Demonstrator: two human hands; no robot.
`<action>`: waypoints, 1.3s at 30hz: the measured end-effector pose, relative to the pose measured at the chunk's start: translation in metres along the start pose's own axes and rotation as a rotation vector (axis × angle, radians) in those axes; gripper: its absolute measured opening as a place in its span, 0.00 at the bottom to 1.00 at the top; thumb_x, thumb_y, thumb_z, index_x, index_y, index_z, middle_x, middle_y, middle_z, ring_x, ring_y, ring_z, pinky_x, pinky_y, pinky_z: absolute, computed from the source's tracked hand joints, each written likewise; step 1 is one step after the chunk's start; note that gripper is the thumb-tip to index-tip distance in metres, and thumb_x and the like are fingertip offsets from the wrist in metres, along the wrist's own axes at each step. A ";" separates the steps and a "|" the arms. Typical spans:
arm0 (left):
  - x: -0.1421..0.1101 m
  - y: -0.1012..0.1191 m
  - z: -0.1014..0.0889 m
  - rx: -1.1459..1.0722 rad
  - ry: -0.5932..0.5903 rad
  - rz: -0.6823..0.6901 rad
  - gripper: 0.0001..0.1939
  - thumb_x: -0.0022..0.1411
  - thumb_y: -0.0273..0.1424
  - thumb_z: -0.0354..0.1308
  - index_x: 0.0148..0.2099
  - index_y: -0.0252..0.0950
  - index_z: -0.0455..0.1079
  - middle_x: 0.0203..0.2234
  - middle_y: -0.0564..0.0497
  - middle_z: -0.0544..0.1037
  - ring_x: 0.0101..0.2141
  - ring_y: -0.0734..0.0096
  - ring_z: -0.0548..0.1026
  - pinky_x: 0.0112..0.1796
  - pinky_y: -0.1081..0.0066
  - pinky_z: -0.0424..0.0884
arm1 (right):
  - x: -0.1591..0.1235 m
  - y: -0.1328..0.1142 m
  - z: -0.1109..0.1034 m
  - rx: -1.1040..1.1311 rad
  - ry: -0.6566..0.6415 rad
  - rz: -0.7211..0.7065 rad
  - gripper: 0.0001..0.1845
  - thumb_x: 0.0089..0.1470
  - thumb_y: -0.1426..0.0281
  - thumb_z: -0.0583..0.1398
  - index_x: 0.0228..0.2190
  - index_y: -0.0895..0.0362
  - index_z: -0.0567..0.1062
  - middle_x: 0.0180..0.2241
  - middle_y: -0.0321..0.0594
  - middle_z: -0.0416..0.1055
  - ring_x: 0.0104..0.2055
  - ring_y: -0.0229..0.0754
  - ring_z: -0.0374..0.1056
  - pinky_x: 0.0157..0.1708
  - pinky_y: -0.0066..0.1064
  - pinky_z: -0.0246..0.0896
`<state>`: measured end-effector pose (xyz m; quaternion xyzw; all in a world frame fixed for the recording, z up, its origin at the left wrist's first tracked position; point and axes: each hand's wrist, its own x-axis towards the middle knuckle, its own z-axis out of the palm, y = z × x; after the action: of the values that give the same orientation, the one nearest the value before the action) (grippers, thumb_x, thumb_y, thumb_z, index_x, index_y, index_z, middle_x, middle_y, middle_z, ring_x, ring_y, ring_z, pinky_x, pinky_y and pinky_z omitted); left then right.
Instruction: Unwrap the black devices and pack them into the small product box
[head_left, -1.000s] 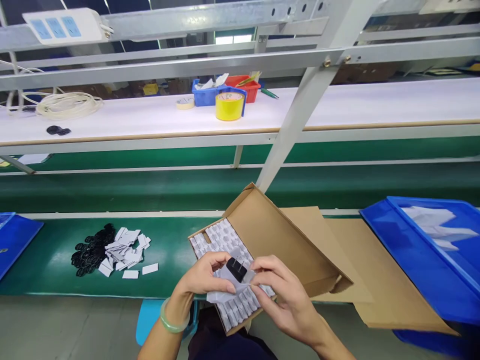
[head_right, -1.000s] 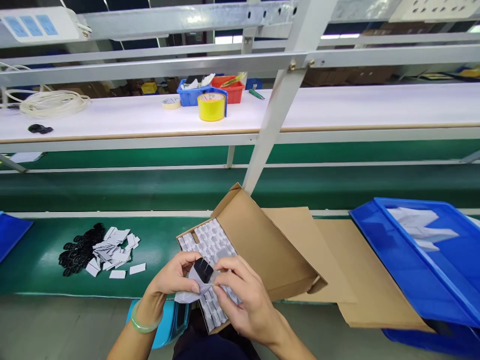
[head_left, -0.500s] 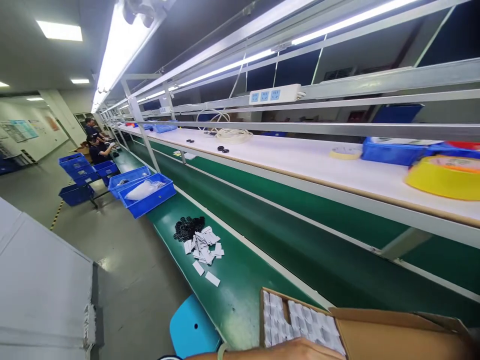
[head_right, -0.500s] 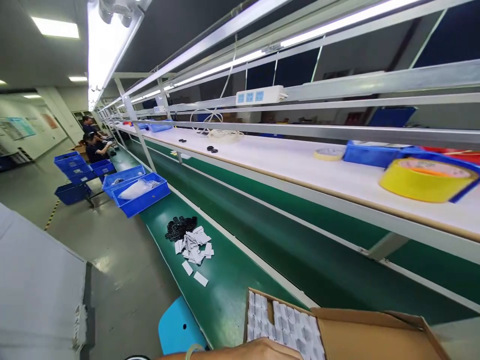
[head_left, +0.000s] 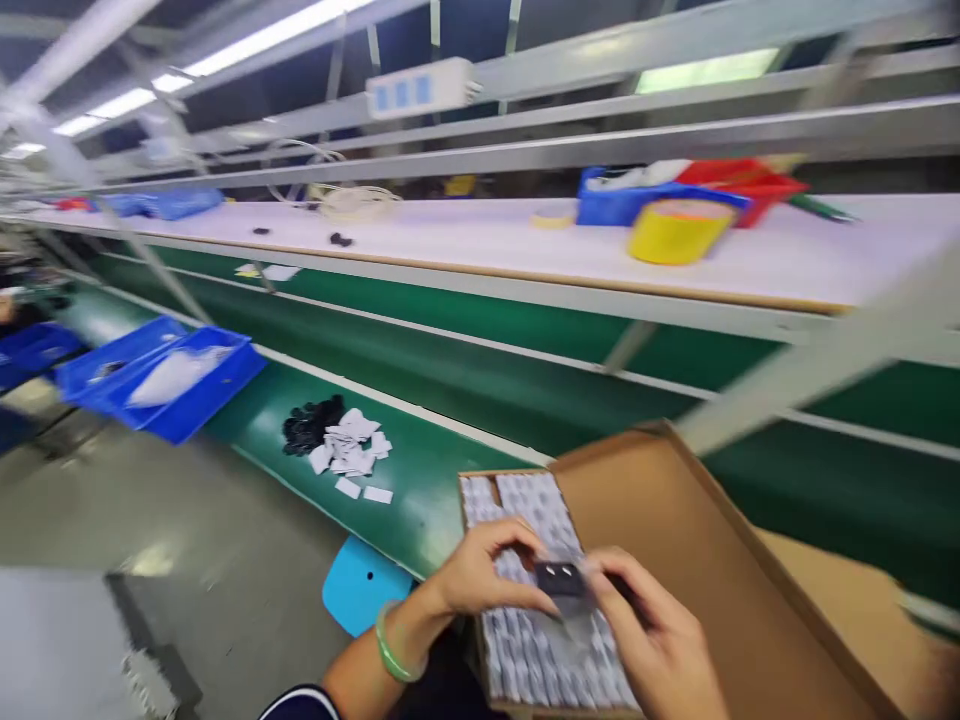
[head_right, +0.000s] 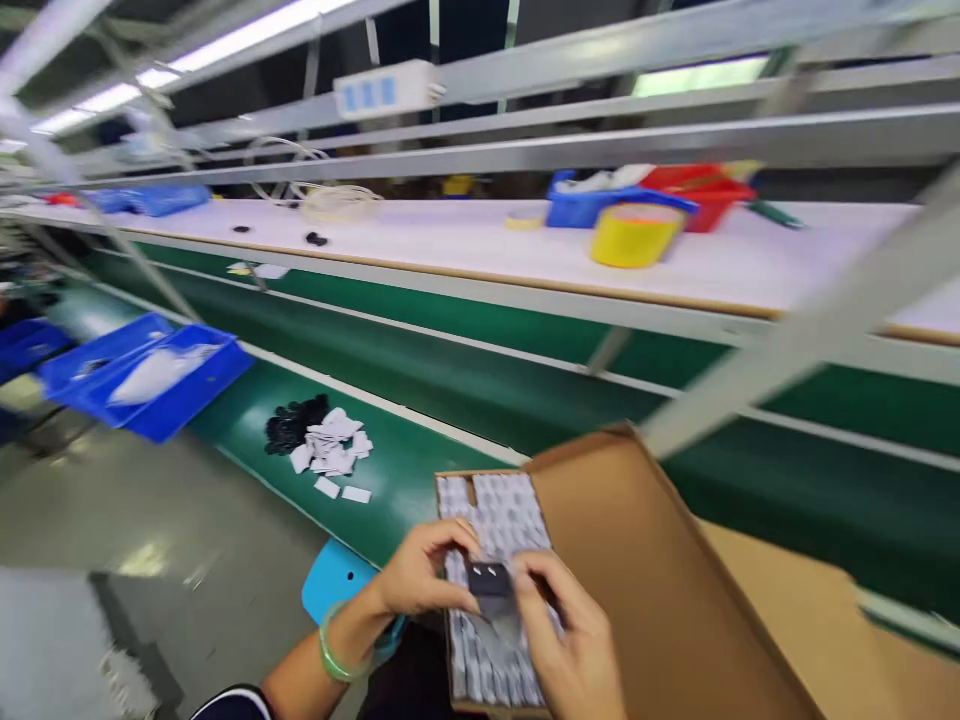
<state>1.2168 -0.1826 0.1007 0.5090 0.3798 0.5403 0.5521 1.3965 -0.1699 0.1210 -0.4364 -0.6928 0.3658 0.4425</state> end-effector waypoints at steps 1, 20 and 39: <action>0.003 0.002 -0.002 -0.011 -0.010 0.022 0.25 0.46 0.50 0.70 0.36 0.33 0.77 0.28 0.47 0.73 0.32 0.66 0.69 0.37 0.68 0.66 | 0.003 -0.003 0.003 0.026 0.004 -0.016 0.18 0.64 0.56 0.56 0.29 0.54 0.72 0.26 0.38 0.69 0.27 0.45 0.67 0.25 0.28 0.65; 0.020 0.033 0.037 0.517 0.006 0.376 0.07 0.65 0.27 0.54 0.33 0.35 0.70 0.26 0.51 0.71 0.29 0.70 0.68 0.31 0.71 0.63 | -0.013 -0.006 -0.023 0.184 0.163 -0.015 0.11 0.67 0.67 0.52 0.32 0.54 0.69 0.30 0.36 0.66 0.33 0.44 0.62 0.35 0.30 0.57; 0.022 0.048 0.081 0.422 -0.115 0.322 0.10 0.66 0.30 0.54 0.30 0.35 0.67 0.24 0.52 0.68 0.28 0.71 0.66 0.31 0.71 0.63 | -0.037 -0.007 -0.049 0.294 0.216 -0.045 0.07 0.62 0.68 0.57 0.38 0.53 0.76 0.36 0.38 0.73 0.38 0.45 0.69 0.39 0.30 0.64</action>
<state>1.2880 -0.1782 0.1659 0.6966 0.3660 0.5003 0.3613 1.4488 -0.2009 0.1333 -0.3881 -0.5899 0.4040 0.5815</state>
